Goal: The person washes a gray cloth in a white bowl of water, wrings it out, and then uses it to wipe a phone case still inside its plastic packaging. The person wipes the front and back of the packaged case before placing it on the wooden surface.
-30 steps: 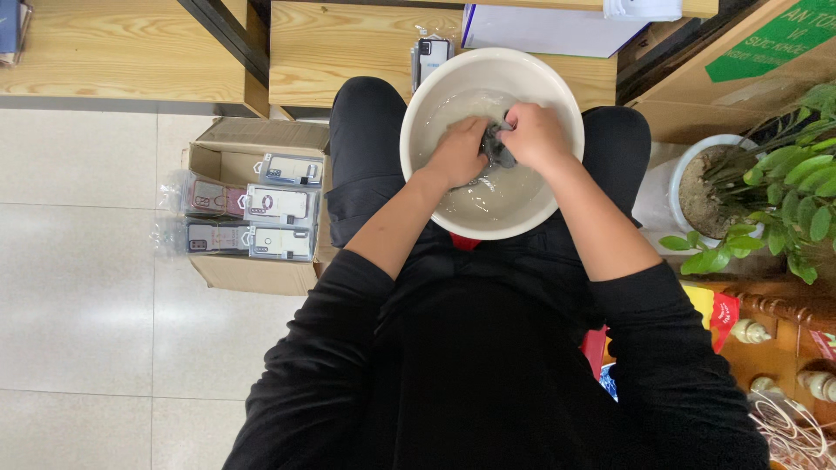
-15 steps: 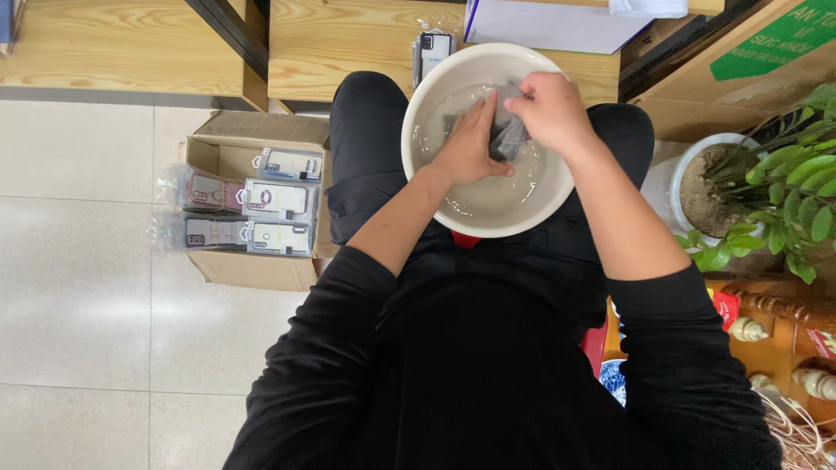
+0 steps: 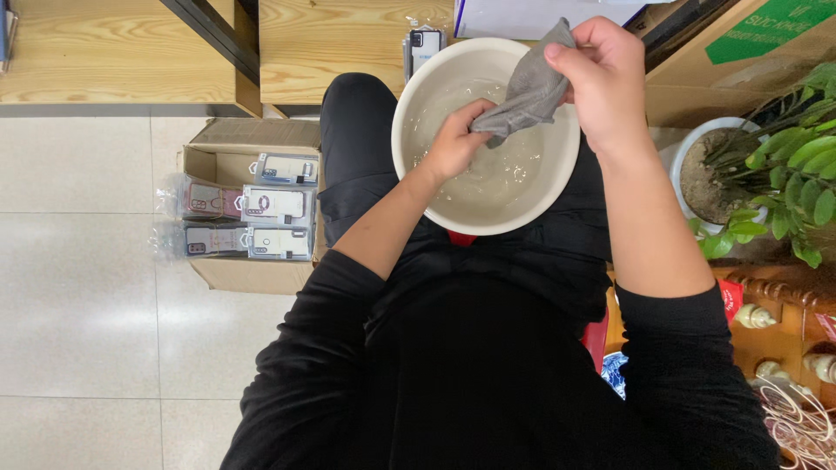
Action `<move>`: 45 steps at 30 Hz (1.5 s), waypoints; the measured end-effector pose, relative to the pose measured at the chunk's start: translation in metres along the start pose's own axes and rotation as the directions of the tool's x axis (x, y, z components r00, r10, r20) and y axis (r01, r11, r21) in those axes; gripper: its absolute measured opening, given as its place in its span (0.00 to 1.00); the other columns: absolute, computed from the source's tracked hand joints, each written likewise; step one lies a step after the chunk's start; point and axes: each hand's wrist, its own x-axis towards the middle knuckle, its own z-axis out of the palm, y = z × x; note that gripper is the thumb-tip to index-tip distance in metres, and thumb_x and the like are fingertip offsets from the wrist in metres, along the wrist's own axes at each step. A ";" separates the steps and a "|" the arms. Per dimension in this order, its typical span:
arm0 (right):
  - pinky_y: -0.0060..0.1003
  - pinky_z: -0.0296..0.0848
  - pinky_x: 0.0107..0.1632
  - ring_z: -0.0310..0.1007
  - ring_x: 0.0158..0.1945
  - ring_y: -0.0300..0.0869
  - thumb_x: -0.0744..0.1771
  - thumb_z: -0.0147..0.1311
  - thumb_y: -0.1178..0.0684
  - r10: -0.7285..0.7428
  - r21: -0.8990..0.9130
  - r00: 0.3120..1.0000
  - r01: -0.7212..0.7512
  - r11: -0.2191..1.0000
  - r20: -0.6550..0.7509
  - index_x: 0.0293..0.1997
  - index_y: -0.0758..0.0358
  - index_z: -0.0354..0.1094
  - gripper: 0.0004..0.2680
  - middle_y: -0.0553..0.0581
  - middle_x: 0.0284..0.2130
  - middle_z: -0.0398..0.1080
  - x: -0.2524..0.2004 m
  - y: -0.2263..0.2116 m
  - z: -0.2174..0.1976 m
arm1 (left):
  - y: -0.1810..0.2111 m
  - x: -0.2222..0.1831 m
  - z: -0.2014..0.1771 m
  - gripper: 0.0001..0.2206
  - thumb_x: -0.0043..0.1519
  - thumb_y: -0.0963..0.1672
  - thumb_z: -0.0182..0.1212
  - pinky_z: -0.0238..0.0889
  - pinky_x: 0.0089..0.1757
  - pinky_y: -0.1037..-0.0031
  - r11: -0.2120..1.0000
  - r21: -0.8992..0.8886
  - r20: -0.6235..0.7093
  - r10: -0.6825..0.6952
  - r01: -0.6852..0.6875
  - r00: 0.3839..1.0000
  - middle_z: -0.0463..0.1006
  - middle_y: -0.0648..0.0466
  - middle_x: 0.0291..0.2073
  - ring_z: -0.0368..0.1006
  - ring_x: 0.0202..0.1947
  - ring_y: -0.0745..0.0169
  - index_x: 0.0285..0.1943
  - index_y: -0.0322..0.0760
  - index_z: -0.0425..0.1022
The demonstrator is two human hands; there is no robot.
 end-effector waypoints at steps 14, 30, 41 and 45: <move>0.44 0.68 0.56 0.71 0.60 0.50 0.63 0.55 0.51 0.208 -0.589 0.978 -0.175 0.789 -0.011 0.64 0.55 0.64 0.21 0.62 0.54 0.73 -0.023 0.105 0.021 | 0.006 0.004 -0.004 0.05 0.65 0.41 0.50 0.64 0.39 0.77 0.955 -0.296 -0.203 -0.092 0.029 0.975 0.75 0.61 0.33 0.68 0.34 0.71 0.41 0.45 0.72; 0.51 0.72 0.67 0.68 0.68 0.56 0.70 0.65 0.46 0.168 0.375 0.925 -0.298 0.878 0.340 0.73 0.64 0.61 0.24 0.68 0.66 0.66 -0.026 0.129 0.078 | 0.016 0.027 -0.005 0.15 0.72 0.42 0.45 0.64 0.53 0.57 0.935 -0.077 -0.362 -0.350 0.346 0.864 0.76 0.41 0.45 0.71 0.51 0.44 0.61 0.33 0.75; 0.35 0.71 0.21 0.75 0.19 0.44 0.62 0.68 0.59 0.350 0.317 0.881 -0.447 0.836 0.318 0.34 0.67 0.72 0.06 0.61 0.21 0.71 -0.025 0.134 0.067 | 0.019 0.034 -0.050 0.26 0.63 0.43 0.61 0.70 0.60 0.50 0.741 0.563 -0.056 -0.407 0.365 0.912 0.80 0.37 0.59 0.76 0.62 0.37 0.74 0.43 0.70; 0.33 0.70 0.24 0.73 0.21 0.40 0.66 0.64 0.54 0.402 0.392 0.855 -0.510 0.765 0.327 0.41 0.65 0.70 0.08 0.59 0.23 0.71 -0.013 0.140 0.057 | 0.021 0.016 -0.056 0.26 0.67 0.43 0.61 0.66 0.64 0.47 0.865 0.424 0.026 -0.306 0.266 0.952 0.73 0.29 0.65 0.72 0.65 0.31 0.77 0.39 0.67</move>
